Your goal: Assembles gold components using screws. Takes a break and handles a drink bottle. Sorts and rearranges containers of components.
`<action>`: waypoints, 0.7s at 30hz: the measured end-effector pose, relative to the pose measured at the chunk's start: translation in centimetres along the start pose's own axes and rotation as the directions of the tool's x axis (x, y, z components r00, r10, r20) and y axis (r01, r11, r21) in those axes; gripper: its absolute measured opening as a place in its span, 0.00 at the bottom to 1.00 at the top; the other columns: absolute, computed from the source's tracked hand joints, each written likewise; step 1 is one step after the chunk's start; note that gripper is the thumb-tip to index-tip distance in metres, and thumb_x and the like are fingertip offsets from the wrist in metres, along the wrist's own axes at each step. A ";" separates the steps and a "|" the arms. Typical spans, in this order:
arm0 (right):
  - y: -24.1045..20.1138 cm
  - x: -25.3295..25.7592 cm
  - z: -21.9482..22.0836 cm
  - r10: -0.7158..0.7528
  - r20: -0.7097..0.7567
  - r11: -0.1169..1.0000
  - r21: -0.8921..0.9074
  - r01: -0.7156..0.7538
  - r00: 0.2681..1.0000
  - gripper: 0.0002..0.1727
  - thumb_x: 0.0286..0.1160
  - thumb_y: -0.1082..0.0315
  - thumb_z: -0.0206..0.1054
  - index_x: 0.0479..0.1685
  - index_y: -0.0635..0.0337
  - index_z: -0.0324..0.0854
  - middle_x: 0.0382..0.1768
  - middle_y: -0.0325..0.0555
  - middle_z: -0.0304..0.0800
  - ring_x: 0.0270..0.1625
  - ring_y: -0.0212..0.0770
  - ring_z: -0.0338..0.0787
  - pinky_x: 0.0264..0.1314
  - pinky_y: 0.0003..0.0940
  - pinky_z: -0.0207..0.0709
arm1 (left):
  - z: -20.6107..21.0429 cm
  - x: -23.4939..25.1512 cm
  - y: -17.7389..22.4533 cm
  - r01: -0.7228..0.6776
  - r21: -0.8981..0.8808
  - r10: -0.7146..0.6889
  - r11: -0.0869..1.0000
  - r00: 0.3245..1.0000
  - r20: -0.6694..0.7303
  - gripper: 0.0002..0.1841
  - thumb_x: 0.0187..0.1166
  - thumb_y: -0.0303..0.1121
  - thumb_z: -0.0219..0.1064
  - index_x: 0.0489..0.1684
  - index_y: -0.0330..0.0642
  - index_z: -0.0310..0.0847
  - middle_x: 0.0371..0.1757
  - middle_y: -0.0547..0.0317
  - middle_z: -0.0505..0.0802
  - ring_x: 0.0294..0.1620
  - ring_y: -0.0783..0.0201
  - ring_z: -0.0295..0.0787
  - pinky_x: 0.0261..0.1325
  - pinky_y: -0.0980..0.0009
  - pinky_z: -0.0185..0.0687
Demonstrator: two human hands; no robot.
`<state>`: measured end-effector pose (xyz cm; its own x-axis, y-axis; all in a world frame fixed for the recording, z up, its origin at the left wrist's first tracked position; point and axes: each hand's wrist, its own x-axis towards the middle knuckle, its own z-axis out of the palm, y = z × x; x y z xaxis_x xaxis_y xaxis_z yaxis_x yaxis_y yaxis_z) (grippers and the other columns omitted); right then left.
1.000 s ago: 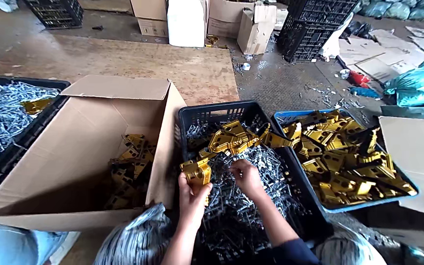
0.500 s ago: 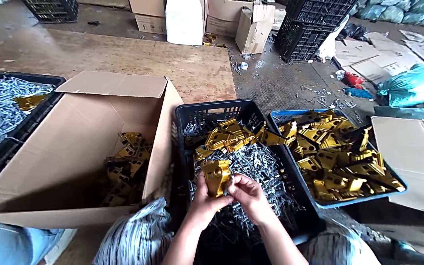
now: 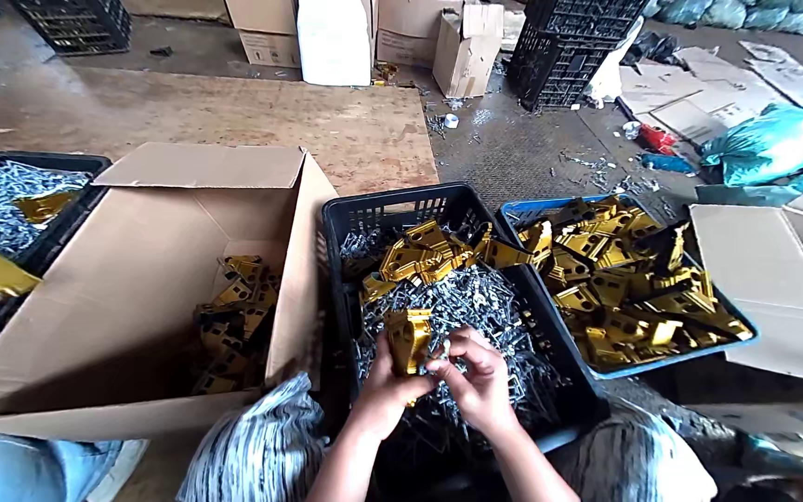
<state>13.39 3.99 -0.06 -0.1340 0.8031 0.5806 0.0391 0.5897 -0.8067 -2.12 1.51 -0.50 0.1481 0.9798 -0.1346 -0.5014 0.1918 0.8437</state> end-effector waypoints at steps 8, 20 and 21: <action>2.1 -0.9 1.6 -0.012 0.053 0.998 0.062 0.009 0.999 0.28 0.82 0.55 0.69 0.71 0.64 0.66 0.76 0.60 0.77 0.78 0.49 0.81 0.78 0.46 0.80 | -1.0 -0.4 0.2 0.037 0.133 -0.045 0.990 0.997 0.061 0.59 0.52 0.15 0.74 0.89 0.40 0.32 0.64 0.49 0.84 0.56 0.59 0.91 0.52 0.63 0.93; 5.2 2.2 -1.3 0.561 0.374 0.591 -0.805 -0.041 0.738 0.20 0.77 0.69 0.64 0.65 0.41 0.91 0.69 0.51 0.87 0.74 0.60 0.80 0.72 0.63 0.71 | -1.4 0.9 1.6 -0.072 -0.010 0.064 0.997 0.934 -0.351 0.40 0.77 0.27 0.68 0.86 0.45 0.43 0.51 0.49 0.84 0.37 0.60 0.89 0.38 0.65 0.91; 5.8 1.8 -1.0 0.604 0.405 0.516 -0.855 0.051 0.687 0.21 0.78 0.70 0.62 0.65 0.38 0.90 0.72 0.54 0.84 0.75 0.65 0.78 0.71 0.68 0.69 | -1.6 1.1 2.1 -0.054 -0.080 0.018 0.995 0.918 -0.397 0.32 0.87 0.34 0.59 0.87 0.48 0.45 0.50 0.49 0.85 0.36 0.60 0.90 0.38 0.64 0.91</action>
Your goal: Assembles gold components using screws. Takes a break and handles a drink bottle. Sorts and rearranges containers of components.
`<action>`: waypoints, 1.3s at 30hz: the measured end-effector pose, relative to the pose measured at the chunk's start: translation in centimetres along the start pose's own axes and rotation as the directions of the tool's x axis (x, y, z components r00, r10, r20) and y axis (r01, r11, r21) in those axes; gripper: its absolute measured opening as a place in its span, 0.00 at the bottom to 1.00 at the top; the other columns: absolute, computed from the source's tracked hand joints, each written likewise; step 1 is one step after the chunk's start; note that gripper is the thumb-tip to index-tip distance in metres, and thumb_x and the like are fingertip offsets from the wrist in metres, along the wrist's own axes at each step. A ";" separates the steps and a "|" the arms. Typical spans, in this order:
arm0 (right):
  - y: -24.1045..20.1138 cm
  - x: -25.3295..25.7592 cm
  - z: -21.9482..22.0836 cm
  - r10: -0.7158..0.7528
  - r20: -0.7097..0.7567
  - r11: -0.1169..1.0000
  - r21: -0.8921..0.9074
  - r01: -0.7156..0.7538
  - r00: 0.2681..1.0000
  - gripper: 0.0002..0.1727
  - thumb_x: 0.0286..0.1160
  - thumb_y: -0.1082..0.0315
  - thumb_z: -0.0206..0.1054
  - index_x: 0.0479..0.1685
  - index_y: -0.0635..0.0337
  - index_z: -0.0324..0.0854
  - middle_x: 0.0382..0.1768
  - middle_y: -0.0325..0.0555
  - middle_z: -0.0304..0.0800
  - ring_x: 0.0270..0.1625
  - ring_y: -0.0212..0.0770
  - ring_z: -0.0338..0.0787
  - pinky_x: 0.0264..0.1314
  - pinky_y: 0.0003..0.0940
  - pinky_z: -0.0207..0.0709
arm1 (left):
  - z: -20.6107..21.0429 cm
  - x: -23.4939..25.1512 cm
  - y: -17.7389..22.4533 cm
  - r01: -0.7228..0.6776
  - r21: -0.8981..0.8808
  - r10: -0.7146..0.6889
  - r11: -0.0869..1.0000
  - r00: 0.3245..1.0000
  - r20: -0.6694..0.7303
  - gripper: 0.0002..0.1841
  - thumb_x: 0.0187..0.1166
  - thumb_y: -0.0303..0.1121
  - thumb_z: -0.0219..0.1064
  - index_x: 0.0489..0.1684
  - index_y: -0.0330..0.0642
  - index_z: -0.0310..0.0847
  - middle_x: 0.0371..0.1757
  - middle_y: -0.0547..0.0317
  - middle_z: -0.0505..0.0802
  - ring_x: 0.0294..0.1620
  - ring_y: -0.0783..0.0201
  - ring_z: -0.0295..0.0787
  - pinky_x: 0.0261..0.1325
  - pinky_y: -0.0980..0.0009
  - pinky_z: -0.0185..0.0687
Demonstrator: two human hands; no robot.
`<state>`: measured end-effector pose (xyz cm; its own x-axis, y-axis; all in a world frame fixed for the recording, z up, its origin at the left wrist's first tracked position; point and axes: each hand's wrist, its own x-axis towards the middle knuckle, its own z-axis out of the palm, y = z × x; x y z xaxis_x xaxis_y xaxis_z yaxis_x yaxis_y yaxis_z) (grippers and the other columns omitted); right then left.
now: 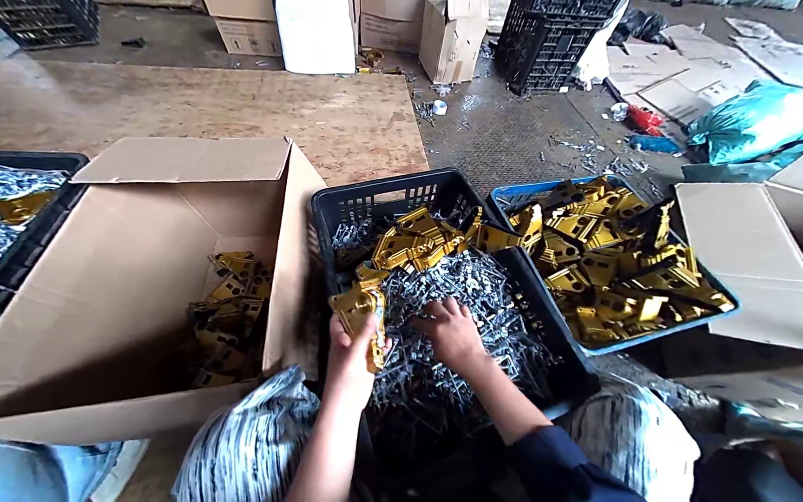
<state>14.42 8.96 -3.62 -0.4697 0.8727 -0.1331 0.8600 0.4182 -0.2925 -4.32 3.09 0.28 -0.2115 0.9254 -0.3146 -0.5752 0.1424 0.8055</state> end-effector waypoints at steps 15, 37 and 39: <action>-0.9 -5.4 -5.4 0.205 -0.087 0.221 0.974 0.040 0.975 0.16 0.75 0.77 0.63 0.60 0.68 0.87 0.34 0.36 0.94 0.23 0.23 0.82 0.26 0.20 0.79 | -0.9 -0.4 -1.2 -0.476 0.652 0.482 0.591 0.856 0.188 0.15 0.85 0.32 0.60 0.57 0.31 0.86 0.50 0.53 0.94 0.52 0.74 0.90 0.61 0.74 0.85; -1.7 -4.0 -1.7 -0.109 -0.663 0.687 0.488 0.539 0.740 0.13 0.79 0.64 0.67 0.48 0.60 0.95 0.27 0.39 0.88 0.27 0.20 0.76 0.32 0.16 0.69 | -0.1 -2.1 -1.2 -0.393 0.535 0.270 0.748 0.916 0.296 0.20 0.92 0.35 0.46 0.53 0.30 0.84 0.43 0.62 0.91 0.48 0.83 0.85 0.58 0.82 0.80; -1.5 -4.1 -1.5 -0.155 -0.675 0.760 0.385 0.524 0.721 0.14 0.81 0.59 0.66 0.48 0.54 0.96 0.26 0.41 0.88 0.28 0.26 0.78 0.33 0.22 0.72 | -0.2 -2.0 -1.4 -0.403 0.555 0.286 0.728 0.914 0.289 0.18 0.91 0.35 0.50 0.50 0.32 0.86 0.39 0.66 0.92 0.43 0.84 0.86 0.53 0.83 0.82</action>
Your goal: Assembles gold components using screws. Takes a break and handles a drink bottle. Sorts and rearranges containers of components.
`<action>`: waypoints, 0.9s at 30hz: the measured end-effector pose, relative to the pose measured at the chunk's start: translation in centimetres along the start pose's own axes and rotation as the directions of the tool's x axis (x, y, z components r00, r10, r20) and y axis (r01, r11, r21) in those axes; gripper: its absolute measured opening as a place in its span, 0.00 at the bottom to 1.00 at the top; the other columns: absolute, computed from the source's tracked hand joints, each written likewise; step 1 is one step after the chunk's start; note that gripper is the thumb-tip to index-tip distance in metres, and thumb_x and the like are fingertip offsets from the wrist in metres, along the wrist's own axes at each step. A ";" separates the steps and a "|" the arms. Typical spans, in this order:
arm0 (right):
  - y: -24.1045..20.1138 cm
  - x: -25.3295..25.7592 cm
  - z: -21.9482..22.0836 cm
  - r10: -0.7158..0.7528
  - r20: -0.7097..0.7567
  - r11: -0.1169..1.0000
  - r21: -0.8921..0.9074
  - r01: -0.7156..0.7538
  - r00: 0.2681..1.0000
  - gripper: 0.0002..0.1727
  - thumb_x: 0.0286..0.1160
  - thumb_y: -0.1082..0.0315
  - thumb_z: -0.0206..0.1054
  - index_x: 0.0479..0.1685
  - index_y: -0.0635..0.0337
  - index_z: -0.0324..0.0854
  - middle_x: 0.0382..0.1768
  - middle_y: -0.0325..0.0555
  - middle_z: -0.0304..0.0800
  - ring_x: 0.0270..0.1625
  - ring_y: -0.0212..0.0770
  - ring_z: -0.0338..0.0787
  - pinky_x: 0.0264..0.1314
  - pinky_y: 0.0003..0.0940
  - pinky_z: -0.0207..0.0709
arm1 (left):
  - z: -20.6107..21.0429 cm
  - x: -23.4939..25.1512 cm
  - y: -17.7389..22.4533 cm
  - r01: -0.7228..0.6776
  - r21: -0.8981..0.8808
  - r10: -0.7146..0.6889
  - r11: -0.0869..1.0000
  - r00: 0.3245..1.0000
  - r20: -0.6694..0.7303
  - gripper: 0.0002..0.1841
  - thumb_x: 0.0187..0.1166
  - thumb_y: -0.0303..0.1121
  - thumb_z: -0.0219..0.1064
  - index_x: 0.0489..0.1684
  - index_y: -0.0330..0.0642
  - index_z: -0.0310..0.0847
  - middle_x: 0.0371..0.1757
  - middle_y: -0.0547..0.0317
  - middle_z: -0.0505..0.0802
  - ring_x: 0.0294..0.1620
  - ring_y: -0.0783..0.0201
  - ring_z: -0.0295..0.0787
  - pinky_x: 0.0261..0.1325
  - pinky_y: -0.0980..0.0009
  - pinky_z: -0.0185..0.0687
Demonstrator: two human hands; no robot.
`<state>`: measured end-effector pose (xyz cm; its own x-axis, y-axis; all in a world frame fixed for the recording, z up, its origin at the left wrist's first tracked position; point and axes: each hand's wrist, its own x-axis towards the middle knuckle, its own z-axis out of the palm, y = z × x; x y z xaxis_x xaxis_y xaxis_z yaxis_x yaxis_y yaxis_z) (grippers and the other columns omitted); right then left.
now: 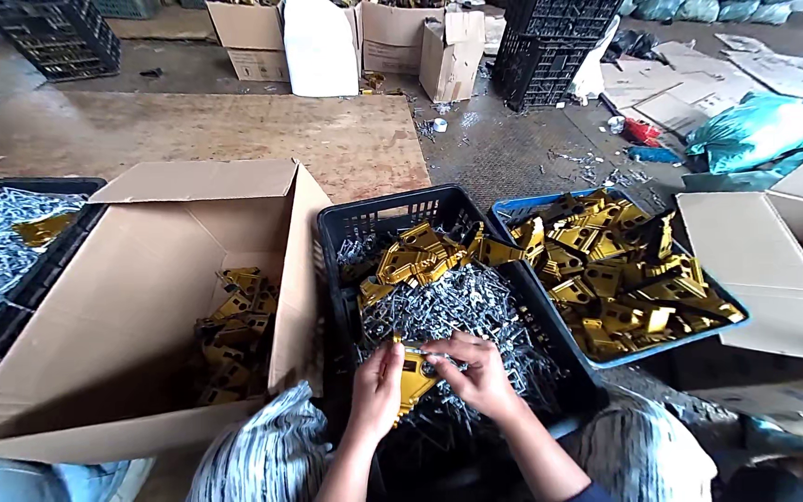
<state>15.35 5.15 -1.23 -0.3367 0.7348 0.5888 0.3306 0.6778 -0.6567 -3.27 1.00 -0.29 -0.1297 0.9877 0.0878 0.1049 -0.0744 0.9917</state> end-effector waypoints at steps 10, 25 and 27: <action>-0.6 -0.8 -1.0 0.171 0.092 0.976 0.120 -0.182 0.981 0.17 0.84 0.65 0.61 0.63 0.56 0.92 0.43 0.40 0.87 0.49 0.24 0.81 0.56 0.18 0.75 | -0.3 0.5 -0.3 -0.090 -0.022 0.088 0.996 0.993 -0.074 0.13 0.86 0.31 0.57 0.39 0.36 0.89 0.30 0.68 0.92 0.34 0.82 0.88 0.44 0.83 0.85; -2.1 0.0 0.7 0.063 0.294 0.367 0.882 -0.296 0.954 0.64 0.60 0.46 0.82 0.93 0.63 0.43 0.78 0.55 0.78 0.75 0.47 0.83 0.79 0.46 0.76 | -0.2 -1.1 0.1 0.238 -0.560 -0.003 0.794 0.922 0.388 0.27 0.86 0.58 0.56 0.63 0.45 0.83 0.55 0.65 0.95 0.59 0.70 0.91 0.66 0.67 0.86; -2.3 -0.3 1.3 0.074 0.242 0.323 0.912 -0.253 0.967 0.61 0.58 0.54 0.84 0.92 0.52 0.43 0.75 0.53 0.80 0.73 0.50 0.85 0.76 0.48 0.78 | -0.3 -0.7 -0.3 0.234 -0.566 0.019 0.791 0.914 0.404 0.27 0.84 0.59 0.58 0.60 0.46 0.86 0.53 0.64 0.95 0.56 0.70 0.92 0.64 0.67 0.87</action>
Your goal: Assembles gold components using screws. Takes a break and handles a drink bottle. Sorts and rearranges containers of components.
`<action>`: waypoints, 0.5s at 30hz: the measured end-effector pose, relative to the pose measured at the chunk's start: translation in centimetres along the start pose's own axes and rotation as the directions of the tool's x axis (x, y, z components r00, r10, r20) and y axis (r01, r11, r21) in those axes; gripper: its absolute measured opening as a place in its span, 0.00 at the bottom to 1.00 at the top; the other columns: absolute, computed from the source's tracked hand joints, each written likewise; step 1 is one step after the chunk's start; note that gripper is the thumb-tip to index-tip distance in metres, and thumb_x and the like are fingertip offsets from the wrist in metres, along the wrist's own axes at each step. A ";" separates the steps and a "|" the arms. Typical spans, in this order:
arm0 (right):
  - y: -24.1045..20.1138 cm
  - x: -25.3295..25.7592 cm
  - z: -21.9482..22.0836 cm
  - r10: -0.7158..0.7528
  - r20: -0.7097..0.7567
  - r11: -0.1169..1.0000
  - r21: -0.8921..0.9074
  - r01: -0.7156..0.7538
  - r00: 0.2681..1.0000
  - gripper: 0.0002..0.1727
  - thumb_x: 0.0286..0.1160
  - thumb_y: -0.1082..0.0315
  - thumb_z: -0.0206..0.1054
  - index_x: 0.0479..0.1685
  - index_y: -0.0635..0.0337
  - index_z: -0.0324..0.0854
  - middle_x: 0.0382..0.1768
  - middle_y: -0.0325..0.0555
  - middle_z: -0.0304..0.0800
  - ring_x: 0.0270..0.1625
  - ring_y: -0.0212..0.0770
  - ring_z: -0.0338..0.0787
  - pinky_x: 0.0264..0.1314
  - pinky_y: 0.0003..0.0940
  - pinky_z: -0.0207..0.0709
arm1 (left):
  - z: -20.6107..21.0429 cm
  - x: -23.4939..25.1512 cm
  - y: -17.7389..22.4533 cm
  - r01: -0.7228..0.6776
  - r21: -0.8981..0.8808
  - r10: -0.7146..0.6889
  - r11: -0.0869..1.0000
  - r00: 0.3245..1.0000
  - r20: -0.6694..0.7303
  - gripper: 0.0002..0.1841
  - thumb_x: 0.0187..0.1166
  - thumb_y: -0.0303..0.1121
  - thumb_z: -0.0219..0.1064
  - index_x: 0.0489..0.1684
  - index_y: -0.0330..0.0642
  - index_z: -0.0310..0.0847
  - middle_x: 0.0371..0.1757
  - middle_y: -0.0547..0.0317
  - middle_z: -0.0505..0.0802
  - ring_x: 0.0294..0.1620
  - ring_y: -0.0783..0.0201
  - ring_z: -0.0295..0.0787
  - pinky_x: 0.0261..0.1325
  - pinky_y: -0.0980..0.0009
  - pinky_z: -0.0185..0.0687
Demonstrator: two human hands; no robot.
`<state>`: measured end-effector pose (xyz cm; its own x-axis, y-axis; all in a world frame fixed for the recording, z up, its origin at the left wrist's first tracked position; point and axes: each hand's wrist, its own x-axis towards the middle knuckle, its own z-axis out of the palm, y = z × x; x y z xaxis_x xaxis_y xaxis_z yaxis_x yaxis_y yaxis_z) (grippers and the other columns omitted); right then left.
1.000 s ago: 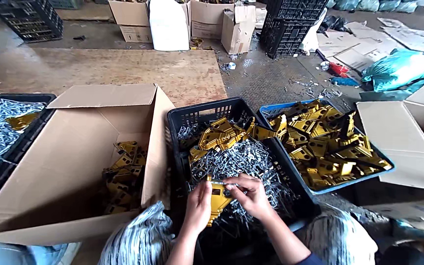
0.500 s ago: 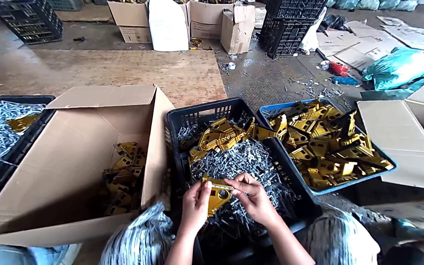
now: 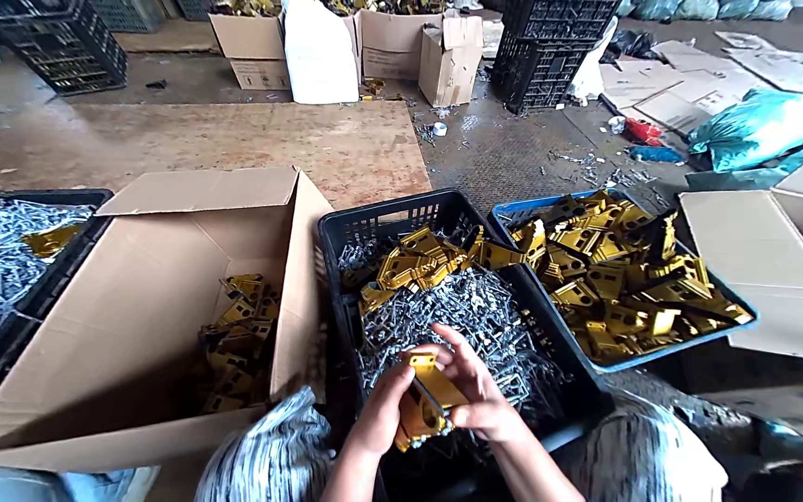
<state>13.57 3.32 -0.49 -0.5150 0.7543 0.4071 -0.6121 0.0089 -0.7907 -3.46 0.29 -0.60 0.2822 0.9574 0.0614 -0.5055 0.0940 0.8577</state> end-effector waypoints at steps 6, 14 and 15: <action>-0.1 -1.3 0.8 -0.145 -0.100 0.832 -0.551 0.067 0.984 0.56 0.51 0.58 0.89 0.85 0.52 0.56 0.76 0.52 0.78 0.74 0.47 0.84 0.72 0.45 0.85 | -0.7 0.7 0.7 -0.077 0.538 0.158 0.839 0.982 -0.105 0.23 0.89 0.39 0.53 0.73 0.32 0.76 0.69 0.52 0.86 0.71 0.66 0.82 0.75 0.66 0.79; 1.2 -2.6 0.3 -0.183 0.084 0.132 -0.985 0.109 0.979 0.42 0.48 0.53 0.83 0.71 0.55 0.75 0.64 0.53 0.89 0.67 0.51 0.89 0.66 0.52 0.85 | 0.6 -0.2 -0.9 0.081 0.610 -0.019 0.788 0.994 -0.107 0.37 0.59 0.31 0.79 0.76 0.37 0.74 0.55 0.60 0.94 0.54 0.70 0.93 0.59 0.67 0.92; 1.1 -2.8 0.3 -0.154 0.074 0.123 -0.988 0.094 0.985 0.43 0.49 0.50 0.83 0.72 0.54 0.75 0.66 0.51 0.89 0.67 0.50 0.88 0.65 0.53 0.84 | 0.5 -0.2 -1.2 0.076 0.594 -0.010 0.801 0.994 -0.113 0.34 0.60 0.30 0.77 0.74 0.36 0.75 0.52 0.60 0.95 0.52 0.70 0.93 0.57 0.67 0.92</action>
<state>14.13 1.07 -2.40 -0.4574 0.6930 0.5573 0.4692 0.7204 -0.5107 -2.47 -0.15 -1.35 0.1933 0.9811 -0.0053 0.1012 -0.0145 0.9948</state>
